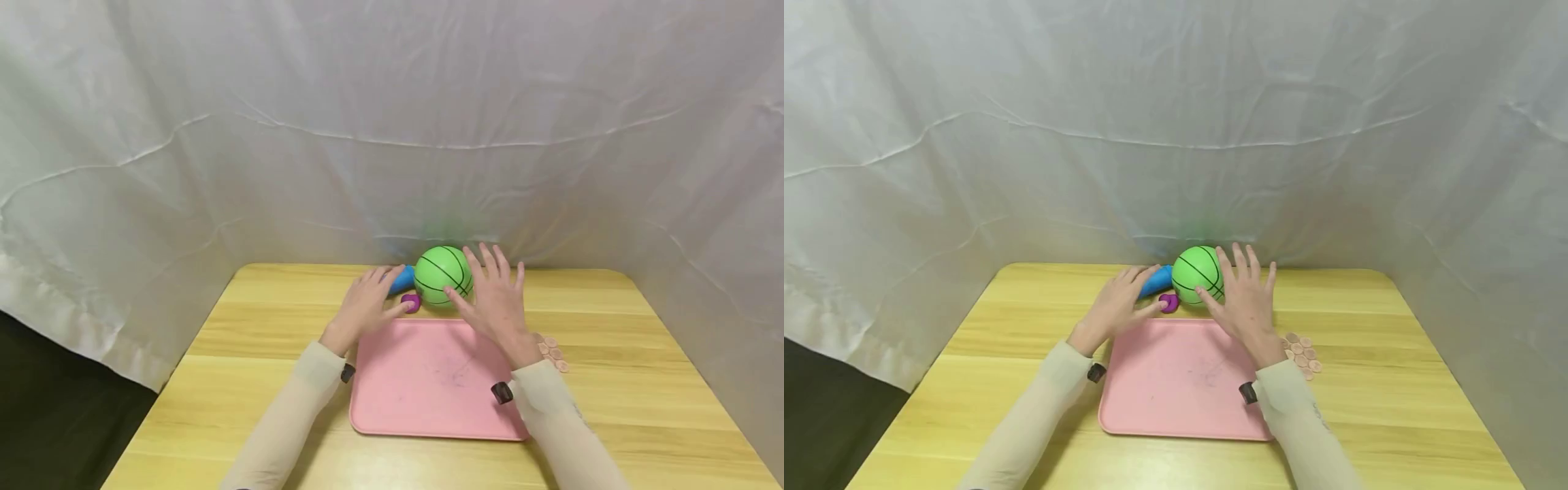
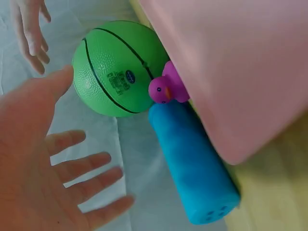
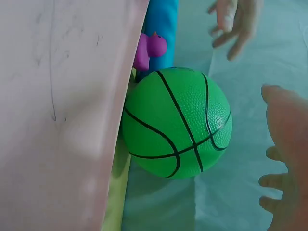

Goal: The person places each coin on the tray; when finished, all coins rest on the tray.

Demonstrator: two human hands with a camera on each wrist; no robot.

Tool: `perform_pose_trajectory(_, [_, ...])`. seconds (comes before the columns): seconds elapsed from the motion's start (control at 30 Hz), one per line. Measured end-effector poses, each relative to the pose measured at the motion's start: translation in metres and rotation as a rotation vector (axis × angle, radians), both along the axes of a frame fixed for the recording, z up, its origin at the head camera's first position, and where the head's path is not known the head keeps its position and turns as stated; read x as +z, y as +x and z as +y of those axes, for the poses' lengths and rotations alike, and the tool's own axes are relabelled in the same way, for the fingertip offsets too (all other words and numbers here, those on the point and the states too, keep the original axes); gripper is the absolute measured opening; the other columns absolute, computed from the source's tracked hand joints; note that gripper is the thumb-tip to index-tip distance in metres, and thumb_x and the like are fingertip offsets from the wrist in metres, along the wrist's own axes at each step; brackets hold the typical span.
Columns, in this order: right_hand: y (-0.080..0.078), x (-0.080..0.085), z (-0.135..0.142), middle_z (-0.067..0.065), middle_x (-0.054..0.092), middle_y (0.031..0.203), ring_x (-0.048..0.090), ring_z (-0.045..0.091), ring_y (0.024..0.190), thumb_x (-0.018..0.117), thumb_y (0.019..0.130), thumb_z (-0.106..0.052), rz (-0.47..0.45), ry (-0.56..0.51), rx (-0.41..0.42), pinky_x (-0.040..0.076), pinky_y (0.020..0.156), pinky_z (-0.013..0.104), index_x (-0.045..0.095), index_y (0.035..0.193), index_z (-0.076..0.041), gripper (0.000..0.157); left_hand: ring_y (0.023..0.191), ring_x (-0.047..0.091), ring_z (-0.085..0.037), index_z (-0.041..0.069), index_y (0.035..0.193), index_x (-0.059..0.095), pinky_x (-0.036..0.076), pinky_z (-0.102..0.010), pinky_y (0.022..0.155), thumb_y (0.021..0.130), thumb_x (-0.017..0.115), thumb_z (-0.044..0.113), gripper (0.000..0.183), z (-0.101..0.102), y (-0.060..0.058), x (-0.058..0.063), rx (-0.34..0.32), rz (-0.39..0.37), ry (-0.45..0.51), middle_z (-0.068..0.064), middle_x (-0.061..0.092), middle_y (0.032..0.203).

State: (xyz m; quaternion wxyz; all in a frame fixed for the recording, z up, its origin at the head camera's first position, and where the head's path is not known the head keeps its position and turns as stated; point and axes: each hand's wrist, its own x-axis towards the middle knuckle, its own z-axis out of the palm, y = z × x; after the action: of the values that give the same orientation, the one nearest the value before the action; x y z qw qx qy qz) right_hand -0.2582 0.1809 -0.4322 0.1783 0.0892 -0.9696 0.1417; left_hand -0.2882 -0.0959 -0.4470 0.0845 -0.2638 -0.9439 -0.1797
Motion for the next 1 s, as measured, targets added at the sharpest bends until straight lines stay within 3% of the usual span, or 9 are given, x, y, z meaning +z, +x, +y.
perform_pose_trajectory(0.23, [0.01, 0.004, 0.016, 0.024, 0.029, 0.177, 0.021, 0.049, 0.165, 0.071, 0.102, -0.048, -0.002, -0.118, 0.007, 0.008, 0.127, 0.083, 0.029, 0.173, -0.017, 0.087, 0.135, 0.063, -0.041, 0.016, 0.161, 0.052, 0.052, -0.063, 0.115, 0.106, 0.07, 0.048, 0.066, -0.017, 0.014, -0.008, -0.016, -0.081, 0.104, -0.022, 0.058, 0.154])
perform_pose_trajectory(0.37, [0.015, 0.005, 0.029, 0.026, 0.031, 0.175, 0.023, 0.051, 0.164, 0.075, 0.101, -0.042, 0.015, -0.143, -0.001, 0.011, 0.126, 0.084, 0.03, 0.172, -0.015, 0.089, 0.109, 0.071, -0.03, 0.011, 0.156, 0.058, 0.06, -0.051, 0.096, 0.107, 0.071, 0.038, 0.057, -0.028, 0.017, -0.011, -0.054, -0.09, 0.141, -0.017, 0.072, 0.128])
perform_pose_trajectory(0.43, [0.018, 0.005, 0.035, 0.026, 0.034, 0.173, 0.025, 0.052, 0.162, 0.078, 0.099, -0.038, 0.02, -0.148, 0.001, 0.013, 0.126, 0.084, 0.031, 0.172, -0.014, 0.09, 0.09, 0.067, -0.022, 0.008, 0.153, 0.06, 0.057, -0.041, 0.081, 0.109, 0.07, 0.034, 0.052, -0.035, 0.018, -0.012, -0.068, -0.11, 0.157, -0.011, 0.073, 0.107])
perform_pose_trajectory(0.53, [0.023, 0.007, 0.047, 0.028, 0.043, 0.167, 0.029, 0.053, 0.159, 0.081, 0.098, -0.034, -0.002, -0.158, 0.007, 0.015, 0.125, 0.083, 0.037, 0.169, -0.012, 0.086, 0.079, 0.06, -0.015, 0.007, 0.15, 0.062, 0.053, -0.033, 0.074, 0.11, 0.067, 0.029, 0.046, -0.045, 0.019, -0.014, -0.068, -0.153, 0.166, -0.005, 0.07, 0.094])
perform_pose_trajectory(0.73, [0.033, 0.007, 0.073, 0.027, 0.061, 0.151, 0.048, 0.054, 0.145, 0.082, 0.097, -0.028, -0.039, -0.187, -0.002, 0.021, 0.123, 0.081, 0.055, 0.156, -0.007, 0.067, 0.079, 0.063, -0.014, 0.005, 0.147, 0.064, 0.057, -0.035, 0.079, 0.11, 0.067, 0.022, 0.041, -0.057, 0.025, -0.021, -0.083, -0.252, 0.167, -0.007, 0.074, 0.094])
perform_pose_trajectory(1.0, [0.04, -0.005, 0.097, 0.028, 0.065, 0.14, 0.055, 0.052, 0.132, 0.078, 0.1, -0.024, -0.072, -0.233, 0.006, 0.042, 0.108, 0.074, 0.056, 0.154, -0.004, 0.061, 0.077, 0.061, -0.014, 0.002, 0.145, 0.066, 0.054, -0.027, 0.075, 0.107, 0.07, 0.014, 0.04, -0.069, 0.028, -0.034, -0.154, -0.324, 0.258, -0.008, 0.072, 0.09])
